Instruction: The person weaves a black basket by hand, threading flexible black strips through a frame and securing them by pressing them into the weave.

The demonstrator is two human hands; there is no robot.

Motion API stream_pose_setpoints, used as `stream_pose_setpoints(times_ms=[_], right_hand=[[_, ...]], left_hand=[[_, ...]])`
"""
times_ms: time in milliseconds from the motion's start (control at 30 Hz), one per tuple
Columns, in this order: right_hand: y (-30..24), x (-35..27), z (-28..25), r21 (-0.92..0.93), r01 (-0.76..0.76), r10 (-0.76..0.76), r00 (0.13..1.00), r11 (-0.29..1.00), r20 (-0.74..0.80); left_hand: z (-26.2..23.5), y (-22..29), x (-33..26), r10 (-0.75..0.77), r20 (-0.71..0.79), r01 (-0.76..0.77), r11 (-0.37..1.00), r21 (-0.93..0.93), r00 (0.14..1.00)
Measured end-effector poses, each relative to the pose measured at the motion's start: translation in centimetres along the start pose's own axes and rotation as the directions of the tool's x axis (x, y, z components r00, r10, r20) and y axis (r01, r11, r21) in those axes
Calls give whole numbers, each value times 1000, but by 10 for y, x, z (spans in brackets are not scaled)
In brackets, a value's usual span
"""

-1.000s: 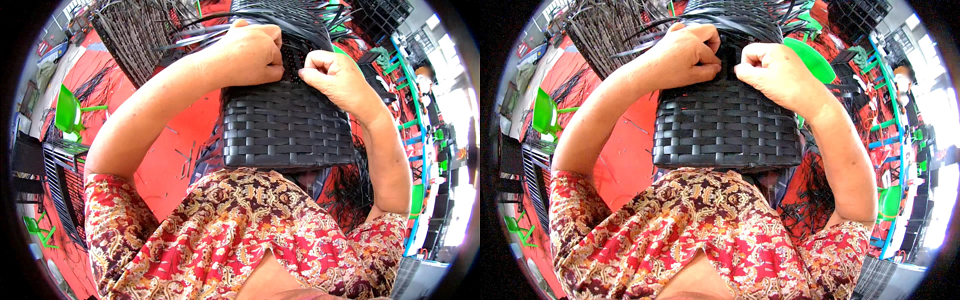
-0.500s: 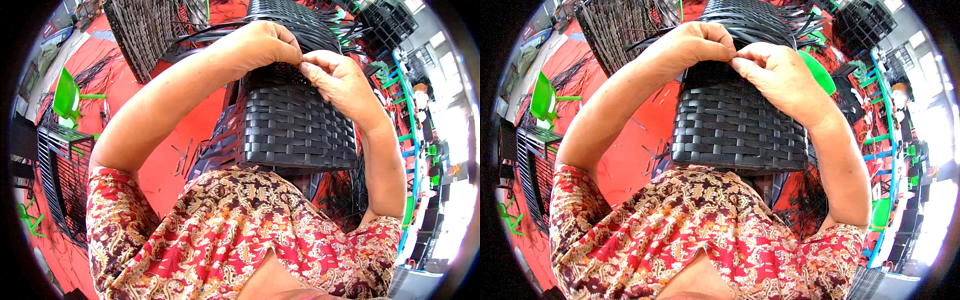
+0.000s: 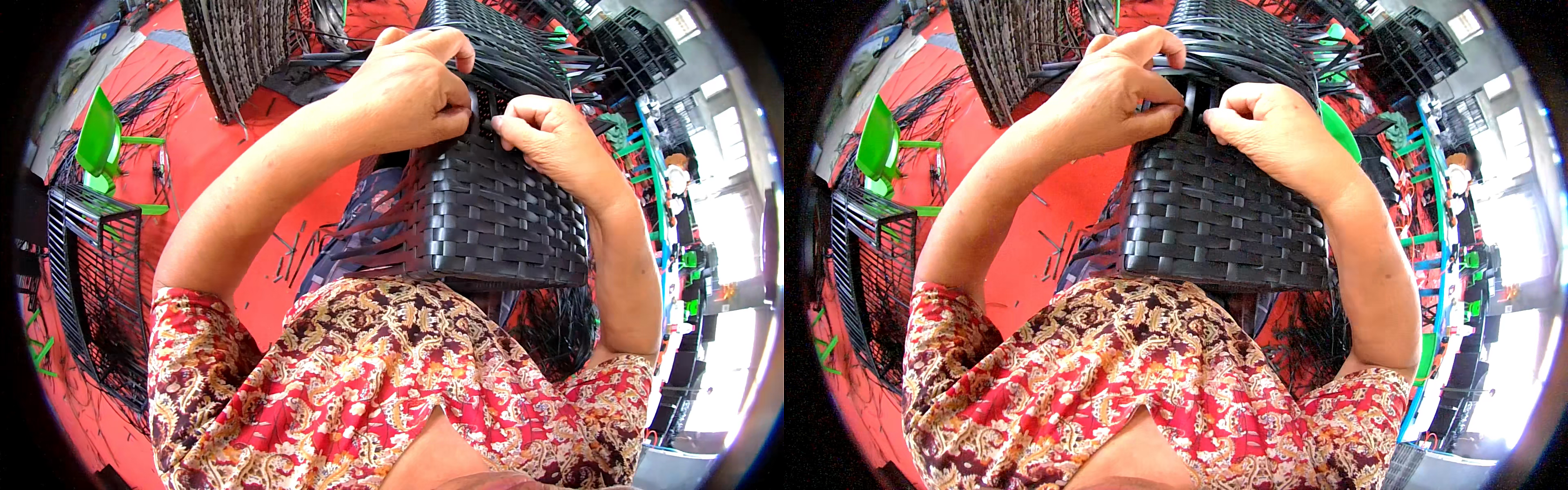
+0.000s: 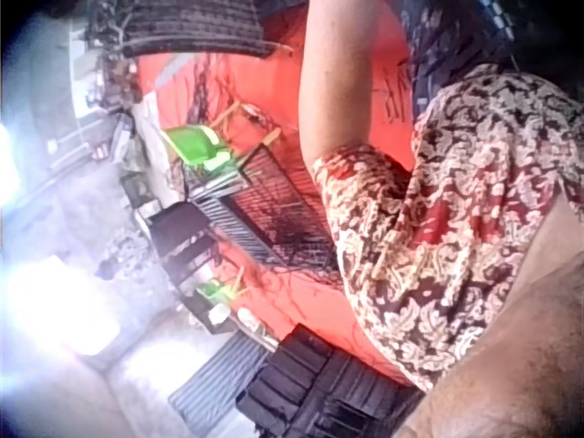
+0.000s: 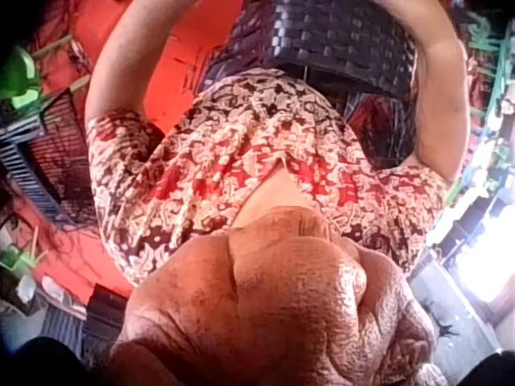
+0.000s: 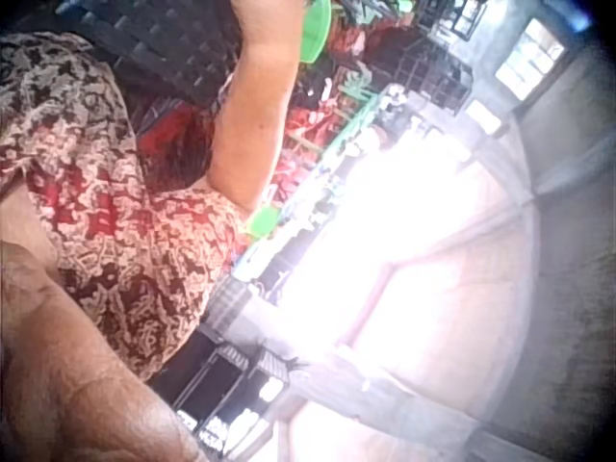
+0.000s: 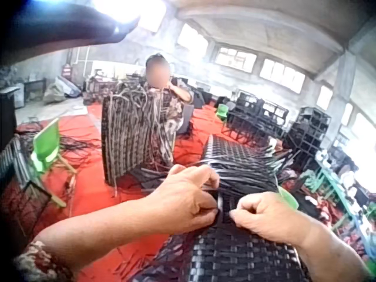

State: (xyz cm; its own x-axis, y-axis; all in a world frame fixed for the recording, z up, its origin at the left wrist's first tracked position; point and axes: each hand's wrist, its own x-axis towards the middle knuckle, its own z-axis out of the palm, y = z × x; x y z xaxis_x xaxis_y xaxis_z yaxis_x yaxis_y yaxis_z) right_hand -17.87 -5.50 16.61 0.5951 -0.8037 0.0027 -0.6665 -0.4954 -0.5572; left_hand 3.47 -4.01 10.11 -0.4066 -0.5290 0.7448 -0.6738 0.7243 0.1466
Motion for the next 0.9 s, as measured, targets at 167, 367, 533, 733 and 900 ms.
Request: stream_pose_setpoints(times_ms=[167,367,533,733,900], right_hand=[[-2,7,-6,40,52,-57,985,998,160],[-9,13,-6,-11,50,-47,977,999,207],[-14,6,-4,16,-105,100,978,994,184],[-19,-2,-3,-172,88,-72,993,981,98],[-20,-8,-3,-228,120,-107,992,966,70]], left_hand=[[6,-4,3,-75,150,101,979,-174,986],[13,-6,-4,-310,254,390,545,-743,916],[9,-2,-1,-281,277,395,633,-666,919],[10,-2,7,-287,273,396,676,-622,918],[7,-3,9,-249,293,376,737,-561,923]])
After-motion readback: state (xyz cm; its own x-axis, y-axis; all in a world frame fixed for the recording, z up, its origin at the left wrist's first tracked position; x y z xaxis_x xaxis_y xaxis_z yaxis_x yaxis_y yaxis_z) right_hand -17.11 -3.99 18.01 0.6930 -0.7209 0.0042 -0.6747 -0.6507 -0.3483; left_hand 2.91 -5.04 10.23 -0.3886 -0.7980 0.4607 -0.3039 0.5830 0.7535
